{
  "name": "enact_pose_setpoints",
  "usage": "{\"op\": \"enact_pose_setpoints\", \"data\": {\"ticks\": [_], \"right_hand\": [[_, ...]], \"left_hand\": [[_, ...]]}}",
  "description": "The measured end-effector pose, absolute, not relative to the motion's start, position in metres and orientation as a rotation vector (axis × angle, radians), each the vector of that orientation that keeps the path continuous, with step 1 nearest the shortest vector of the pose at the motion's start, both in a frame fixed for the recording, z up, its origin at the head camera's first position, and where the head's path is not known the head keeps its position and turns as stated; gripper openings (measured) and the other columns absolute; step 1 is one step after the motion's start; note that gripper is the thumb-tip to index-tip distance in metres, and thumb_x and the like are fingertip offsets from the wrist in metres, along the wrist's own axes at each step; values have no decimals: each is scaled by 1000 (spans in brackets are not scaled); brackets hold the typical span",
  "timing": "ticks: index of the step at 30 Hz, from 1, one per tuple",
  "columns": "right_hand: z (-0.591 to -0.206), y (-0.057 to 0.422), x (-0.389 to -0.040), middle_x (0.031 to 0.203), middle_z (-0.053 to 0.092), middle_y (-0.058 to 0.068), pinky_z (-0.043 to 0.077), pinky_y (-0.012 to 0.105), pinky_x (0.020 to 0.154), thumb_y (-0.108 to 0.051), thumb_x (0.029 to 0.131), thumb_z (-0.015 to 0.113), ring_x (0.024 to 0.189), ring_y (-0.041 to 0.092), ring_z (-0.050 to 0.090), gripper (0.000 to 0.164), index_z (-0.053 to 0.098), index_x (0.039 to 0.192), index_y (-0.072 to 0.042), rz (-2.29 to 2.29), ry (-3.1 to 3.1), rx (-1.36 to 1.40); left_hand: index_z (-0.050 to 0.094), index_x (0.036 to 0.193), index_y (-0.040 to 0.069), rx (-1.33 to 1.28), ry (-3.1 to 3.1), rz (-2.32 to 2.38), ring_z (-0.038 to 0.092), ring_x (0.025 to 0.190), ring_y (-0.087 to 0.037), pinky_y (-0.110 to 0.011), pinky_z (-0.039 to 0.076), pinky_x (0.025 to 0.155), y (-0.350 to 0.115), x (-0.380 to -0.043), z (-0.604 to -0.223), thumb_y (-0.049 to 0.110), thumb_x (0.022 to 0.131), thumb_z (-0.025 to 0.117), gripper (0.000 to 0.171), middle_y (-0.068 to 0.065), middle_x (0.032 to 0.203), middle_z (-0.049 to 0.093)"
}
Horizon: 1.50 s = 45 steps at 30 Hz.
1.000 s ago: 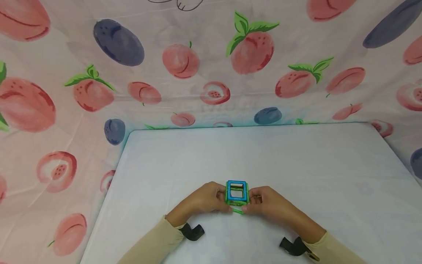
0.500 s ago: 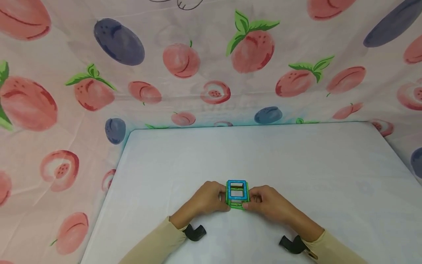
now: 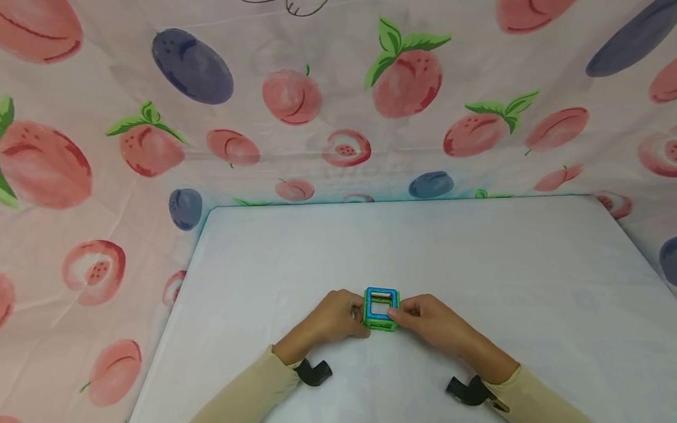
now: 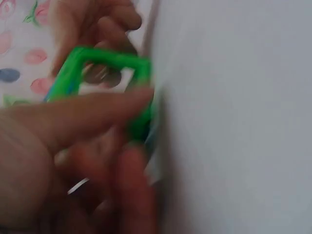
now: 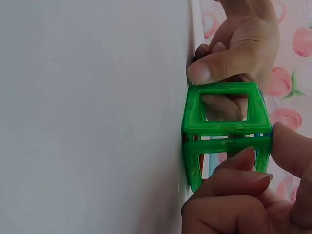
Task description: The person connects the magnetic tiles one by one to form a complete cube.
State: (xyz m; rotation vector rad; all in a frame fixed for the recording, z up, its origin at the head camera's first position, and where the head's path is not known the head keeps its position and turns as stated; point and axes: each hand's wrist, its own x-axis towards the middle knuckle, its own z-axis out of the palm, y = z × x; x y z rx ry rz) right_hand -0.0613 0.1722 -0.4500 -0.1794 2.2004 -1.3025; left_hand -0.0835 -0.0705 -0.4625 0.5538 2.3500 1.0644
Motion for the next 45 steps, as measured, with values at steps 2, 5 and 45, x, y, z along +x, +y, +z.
{"op": "enact_pose_setpoints", "data": {"ticks": [2,5,45], "right_hand": [[-449,172,-61,78,56,-1,30,26,59,-42,100,66,78,15,42,34,75,92,-10,-1317,2201,-163],[-448,172,-61,76,52,-2,31,26,60,-42,99,66,77,15,42,35,73,88,-10,-1311,2228,-152],[-432,161,-119,80,50,0,33,32,67,-37,105,58,78,18,44,34,71,97,-7,-1118,2214,-210]], "left_hand": [[71,81,19,534,2253,1086,50,64,-7,-23,41,58,-75,-87,-459,22,78,89,18,9,70,63],[74,88,17,460,2104,1149,52,63,-10,-26,43,58,-82,-93,-453,36,88,81,20,5,77,64],[70,92,2,320,1794,1411,47,64,-13,-25,46,57,-86,-99,-459,27,101,67,27,2,72,51]]}}
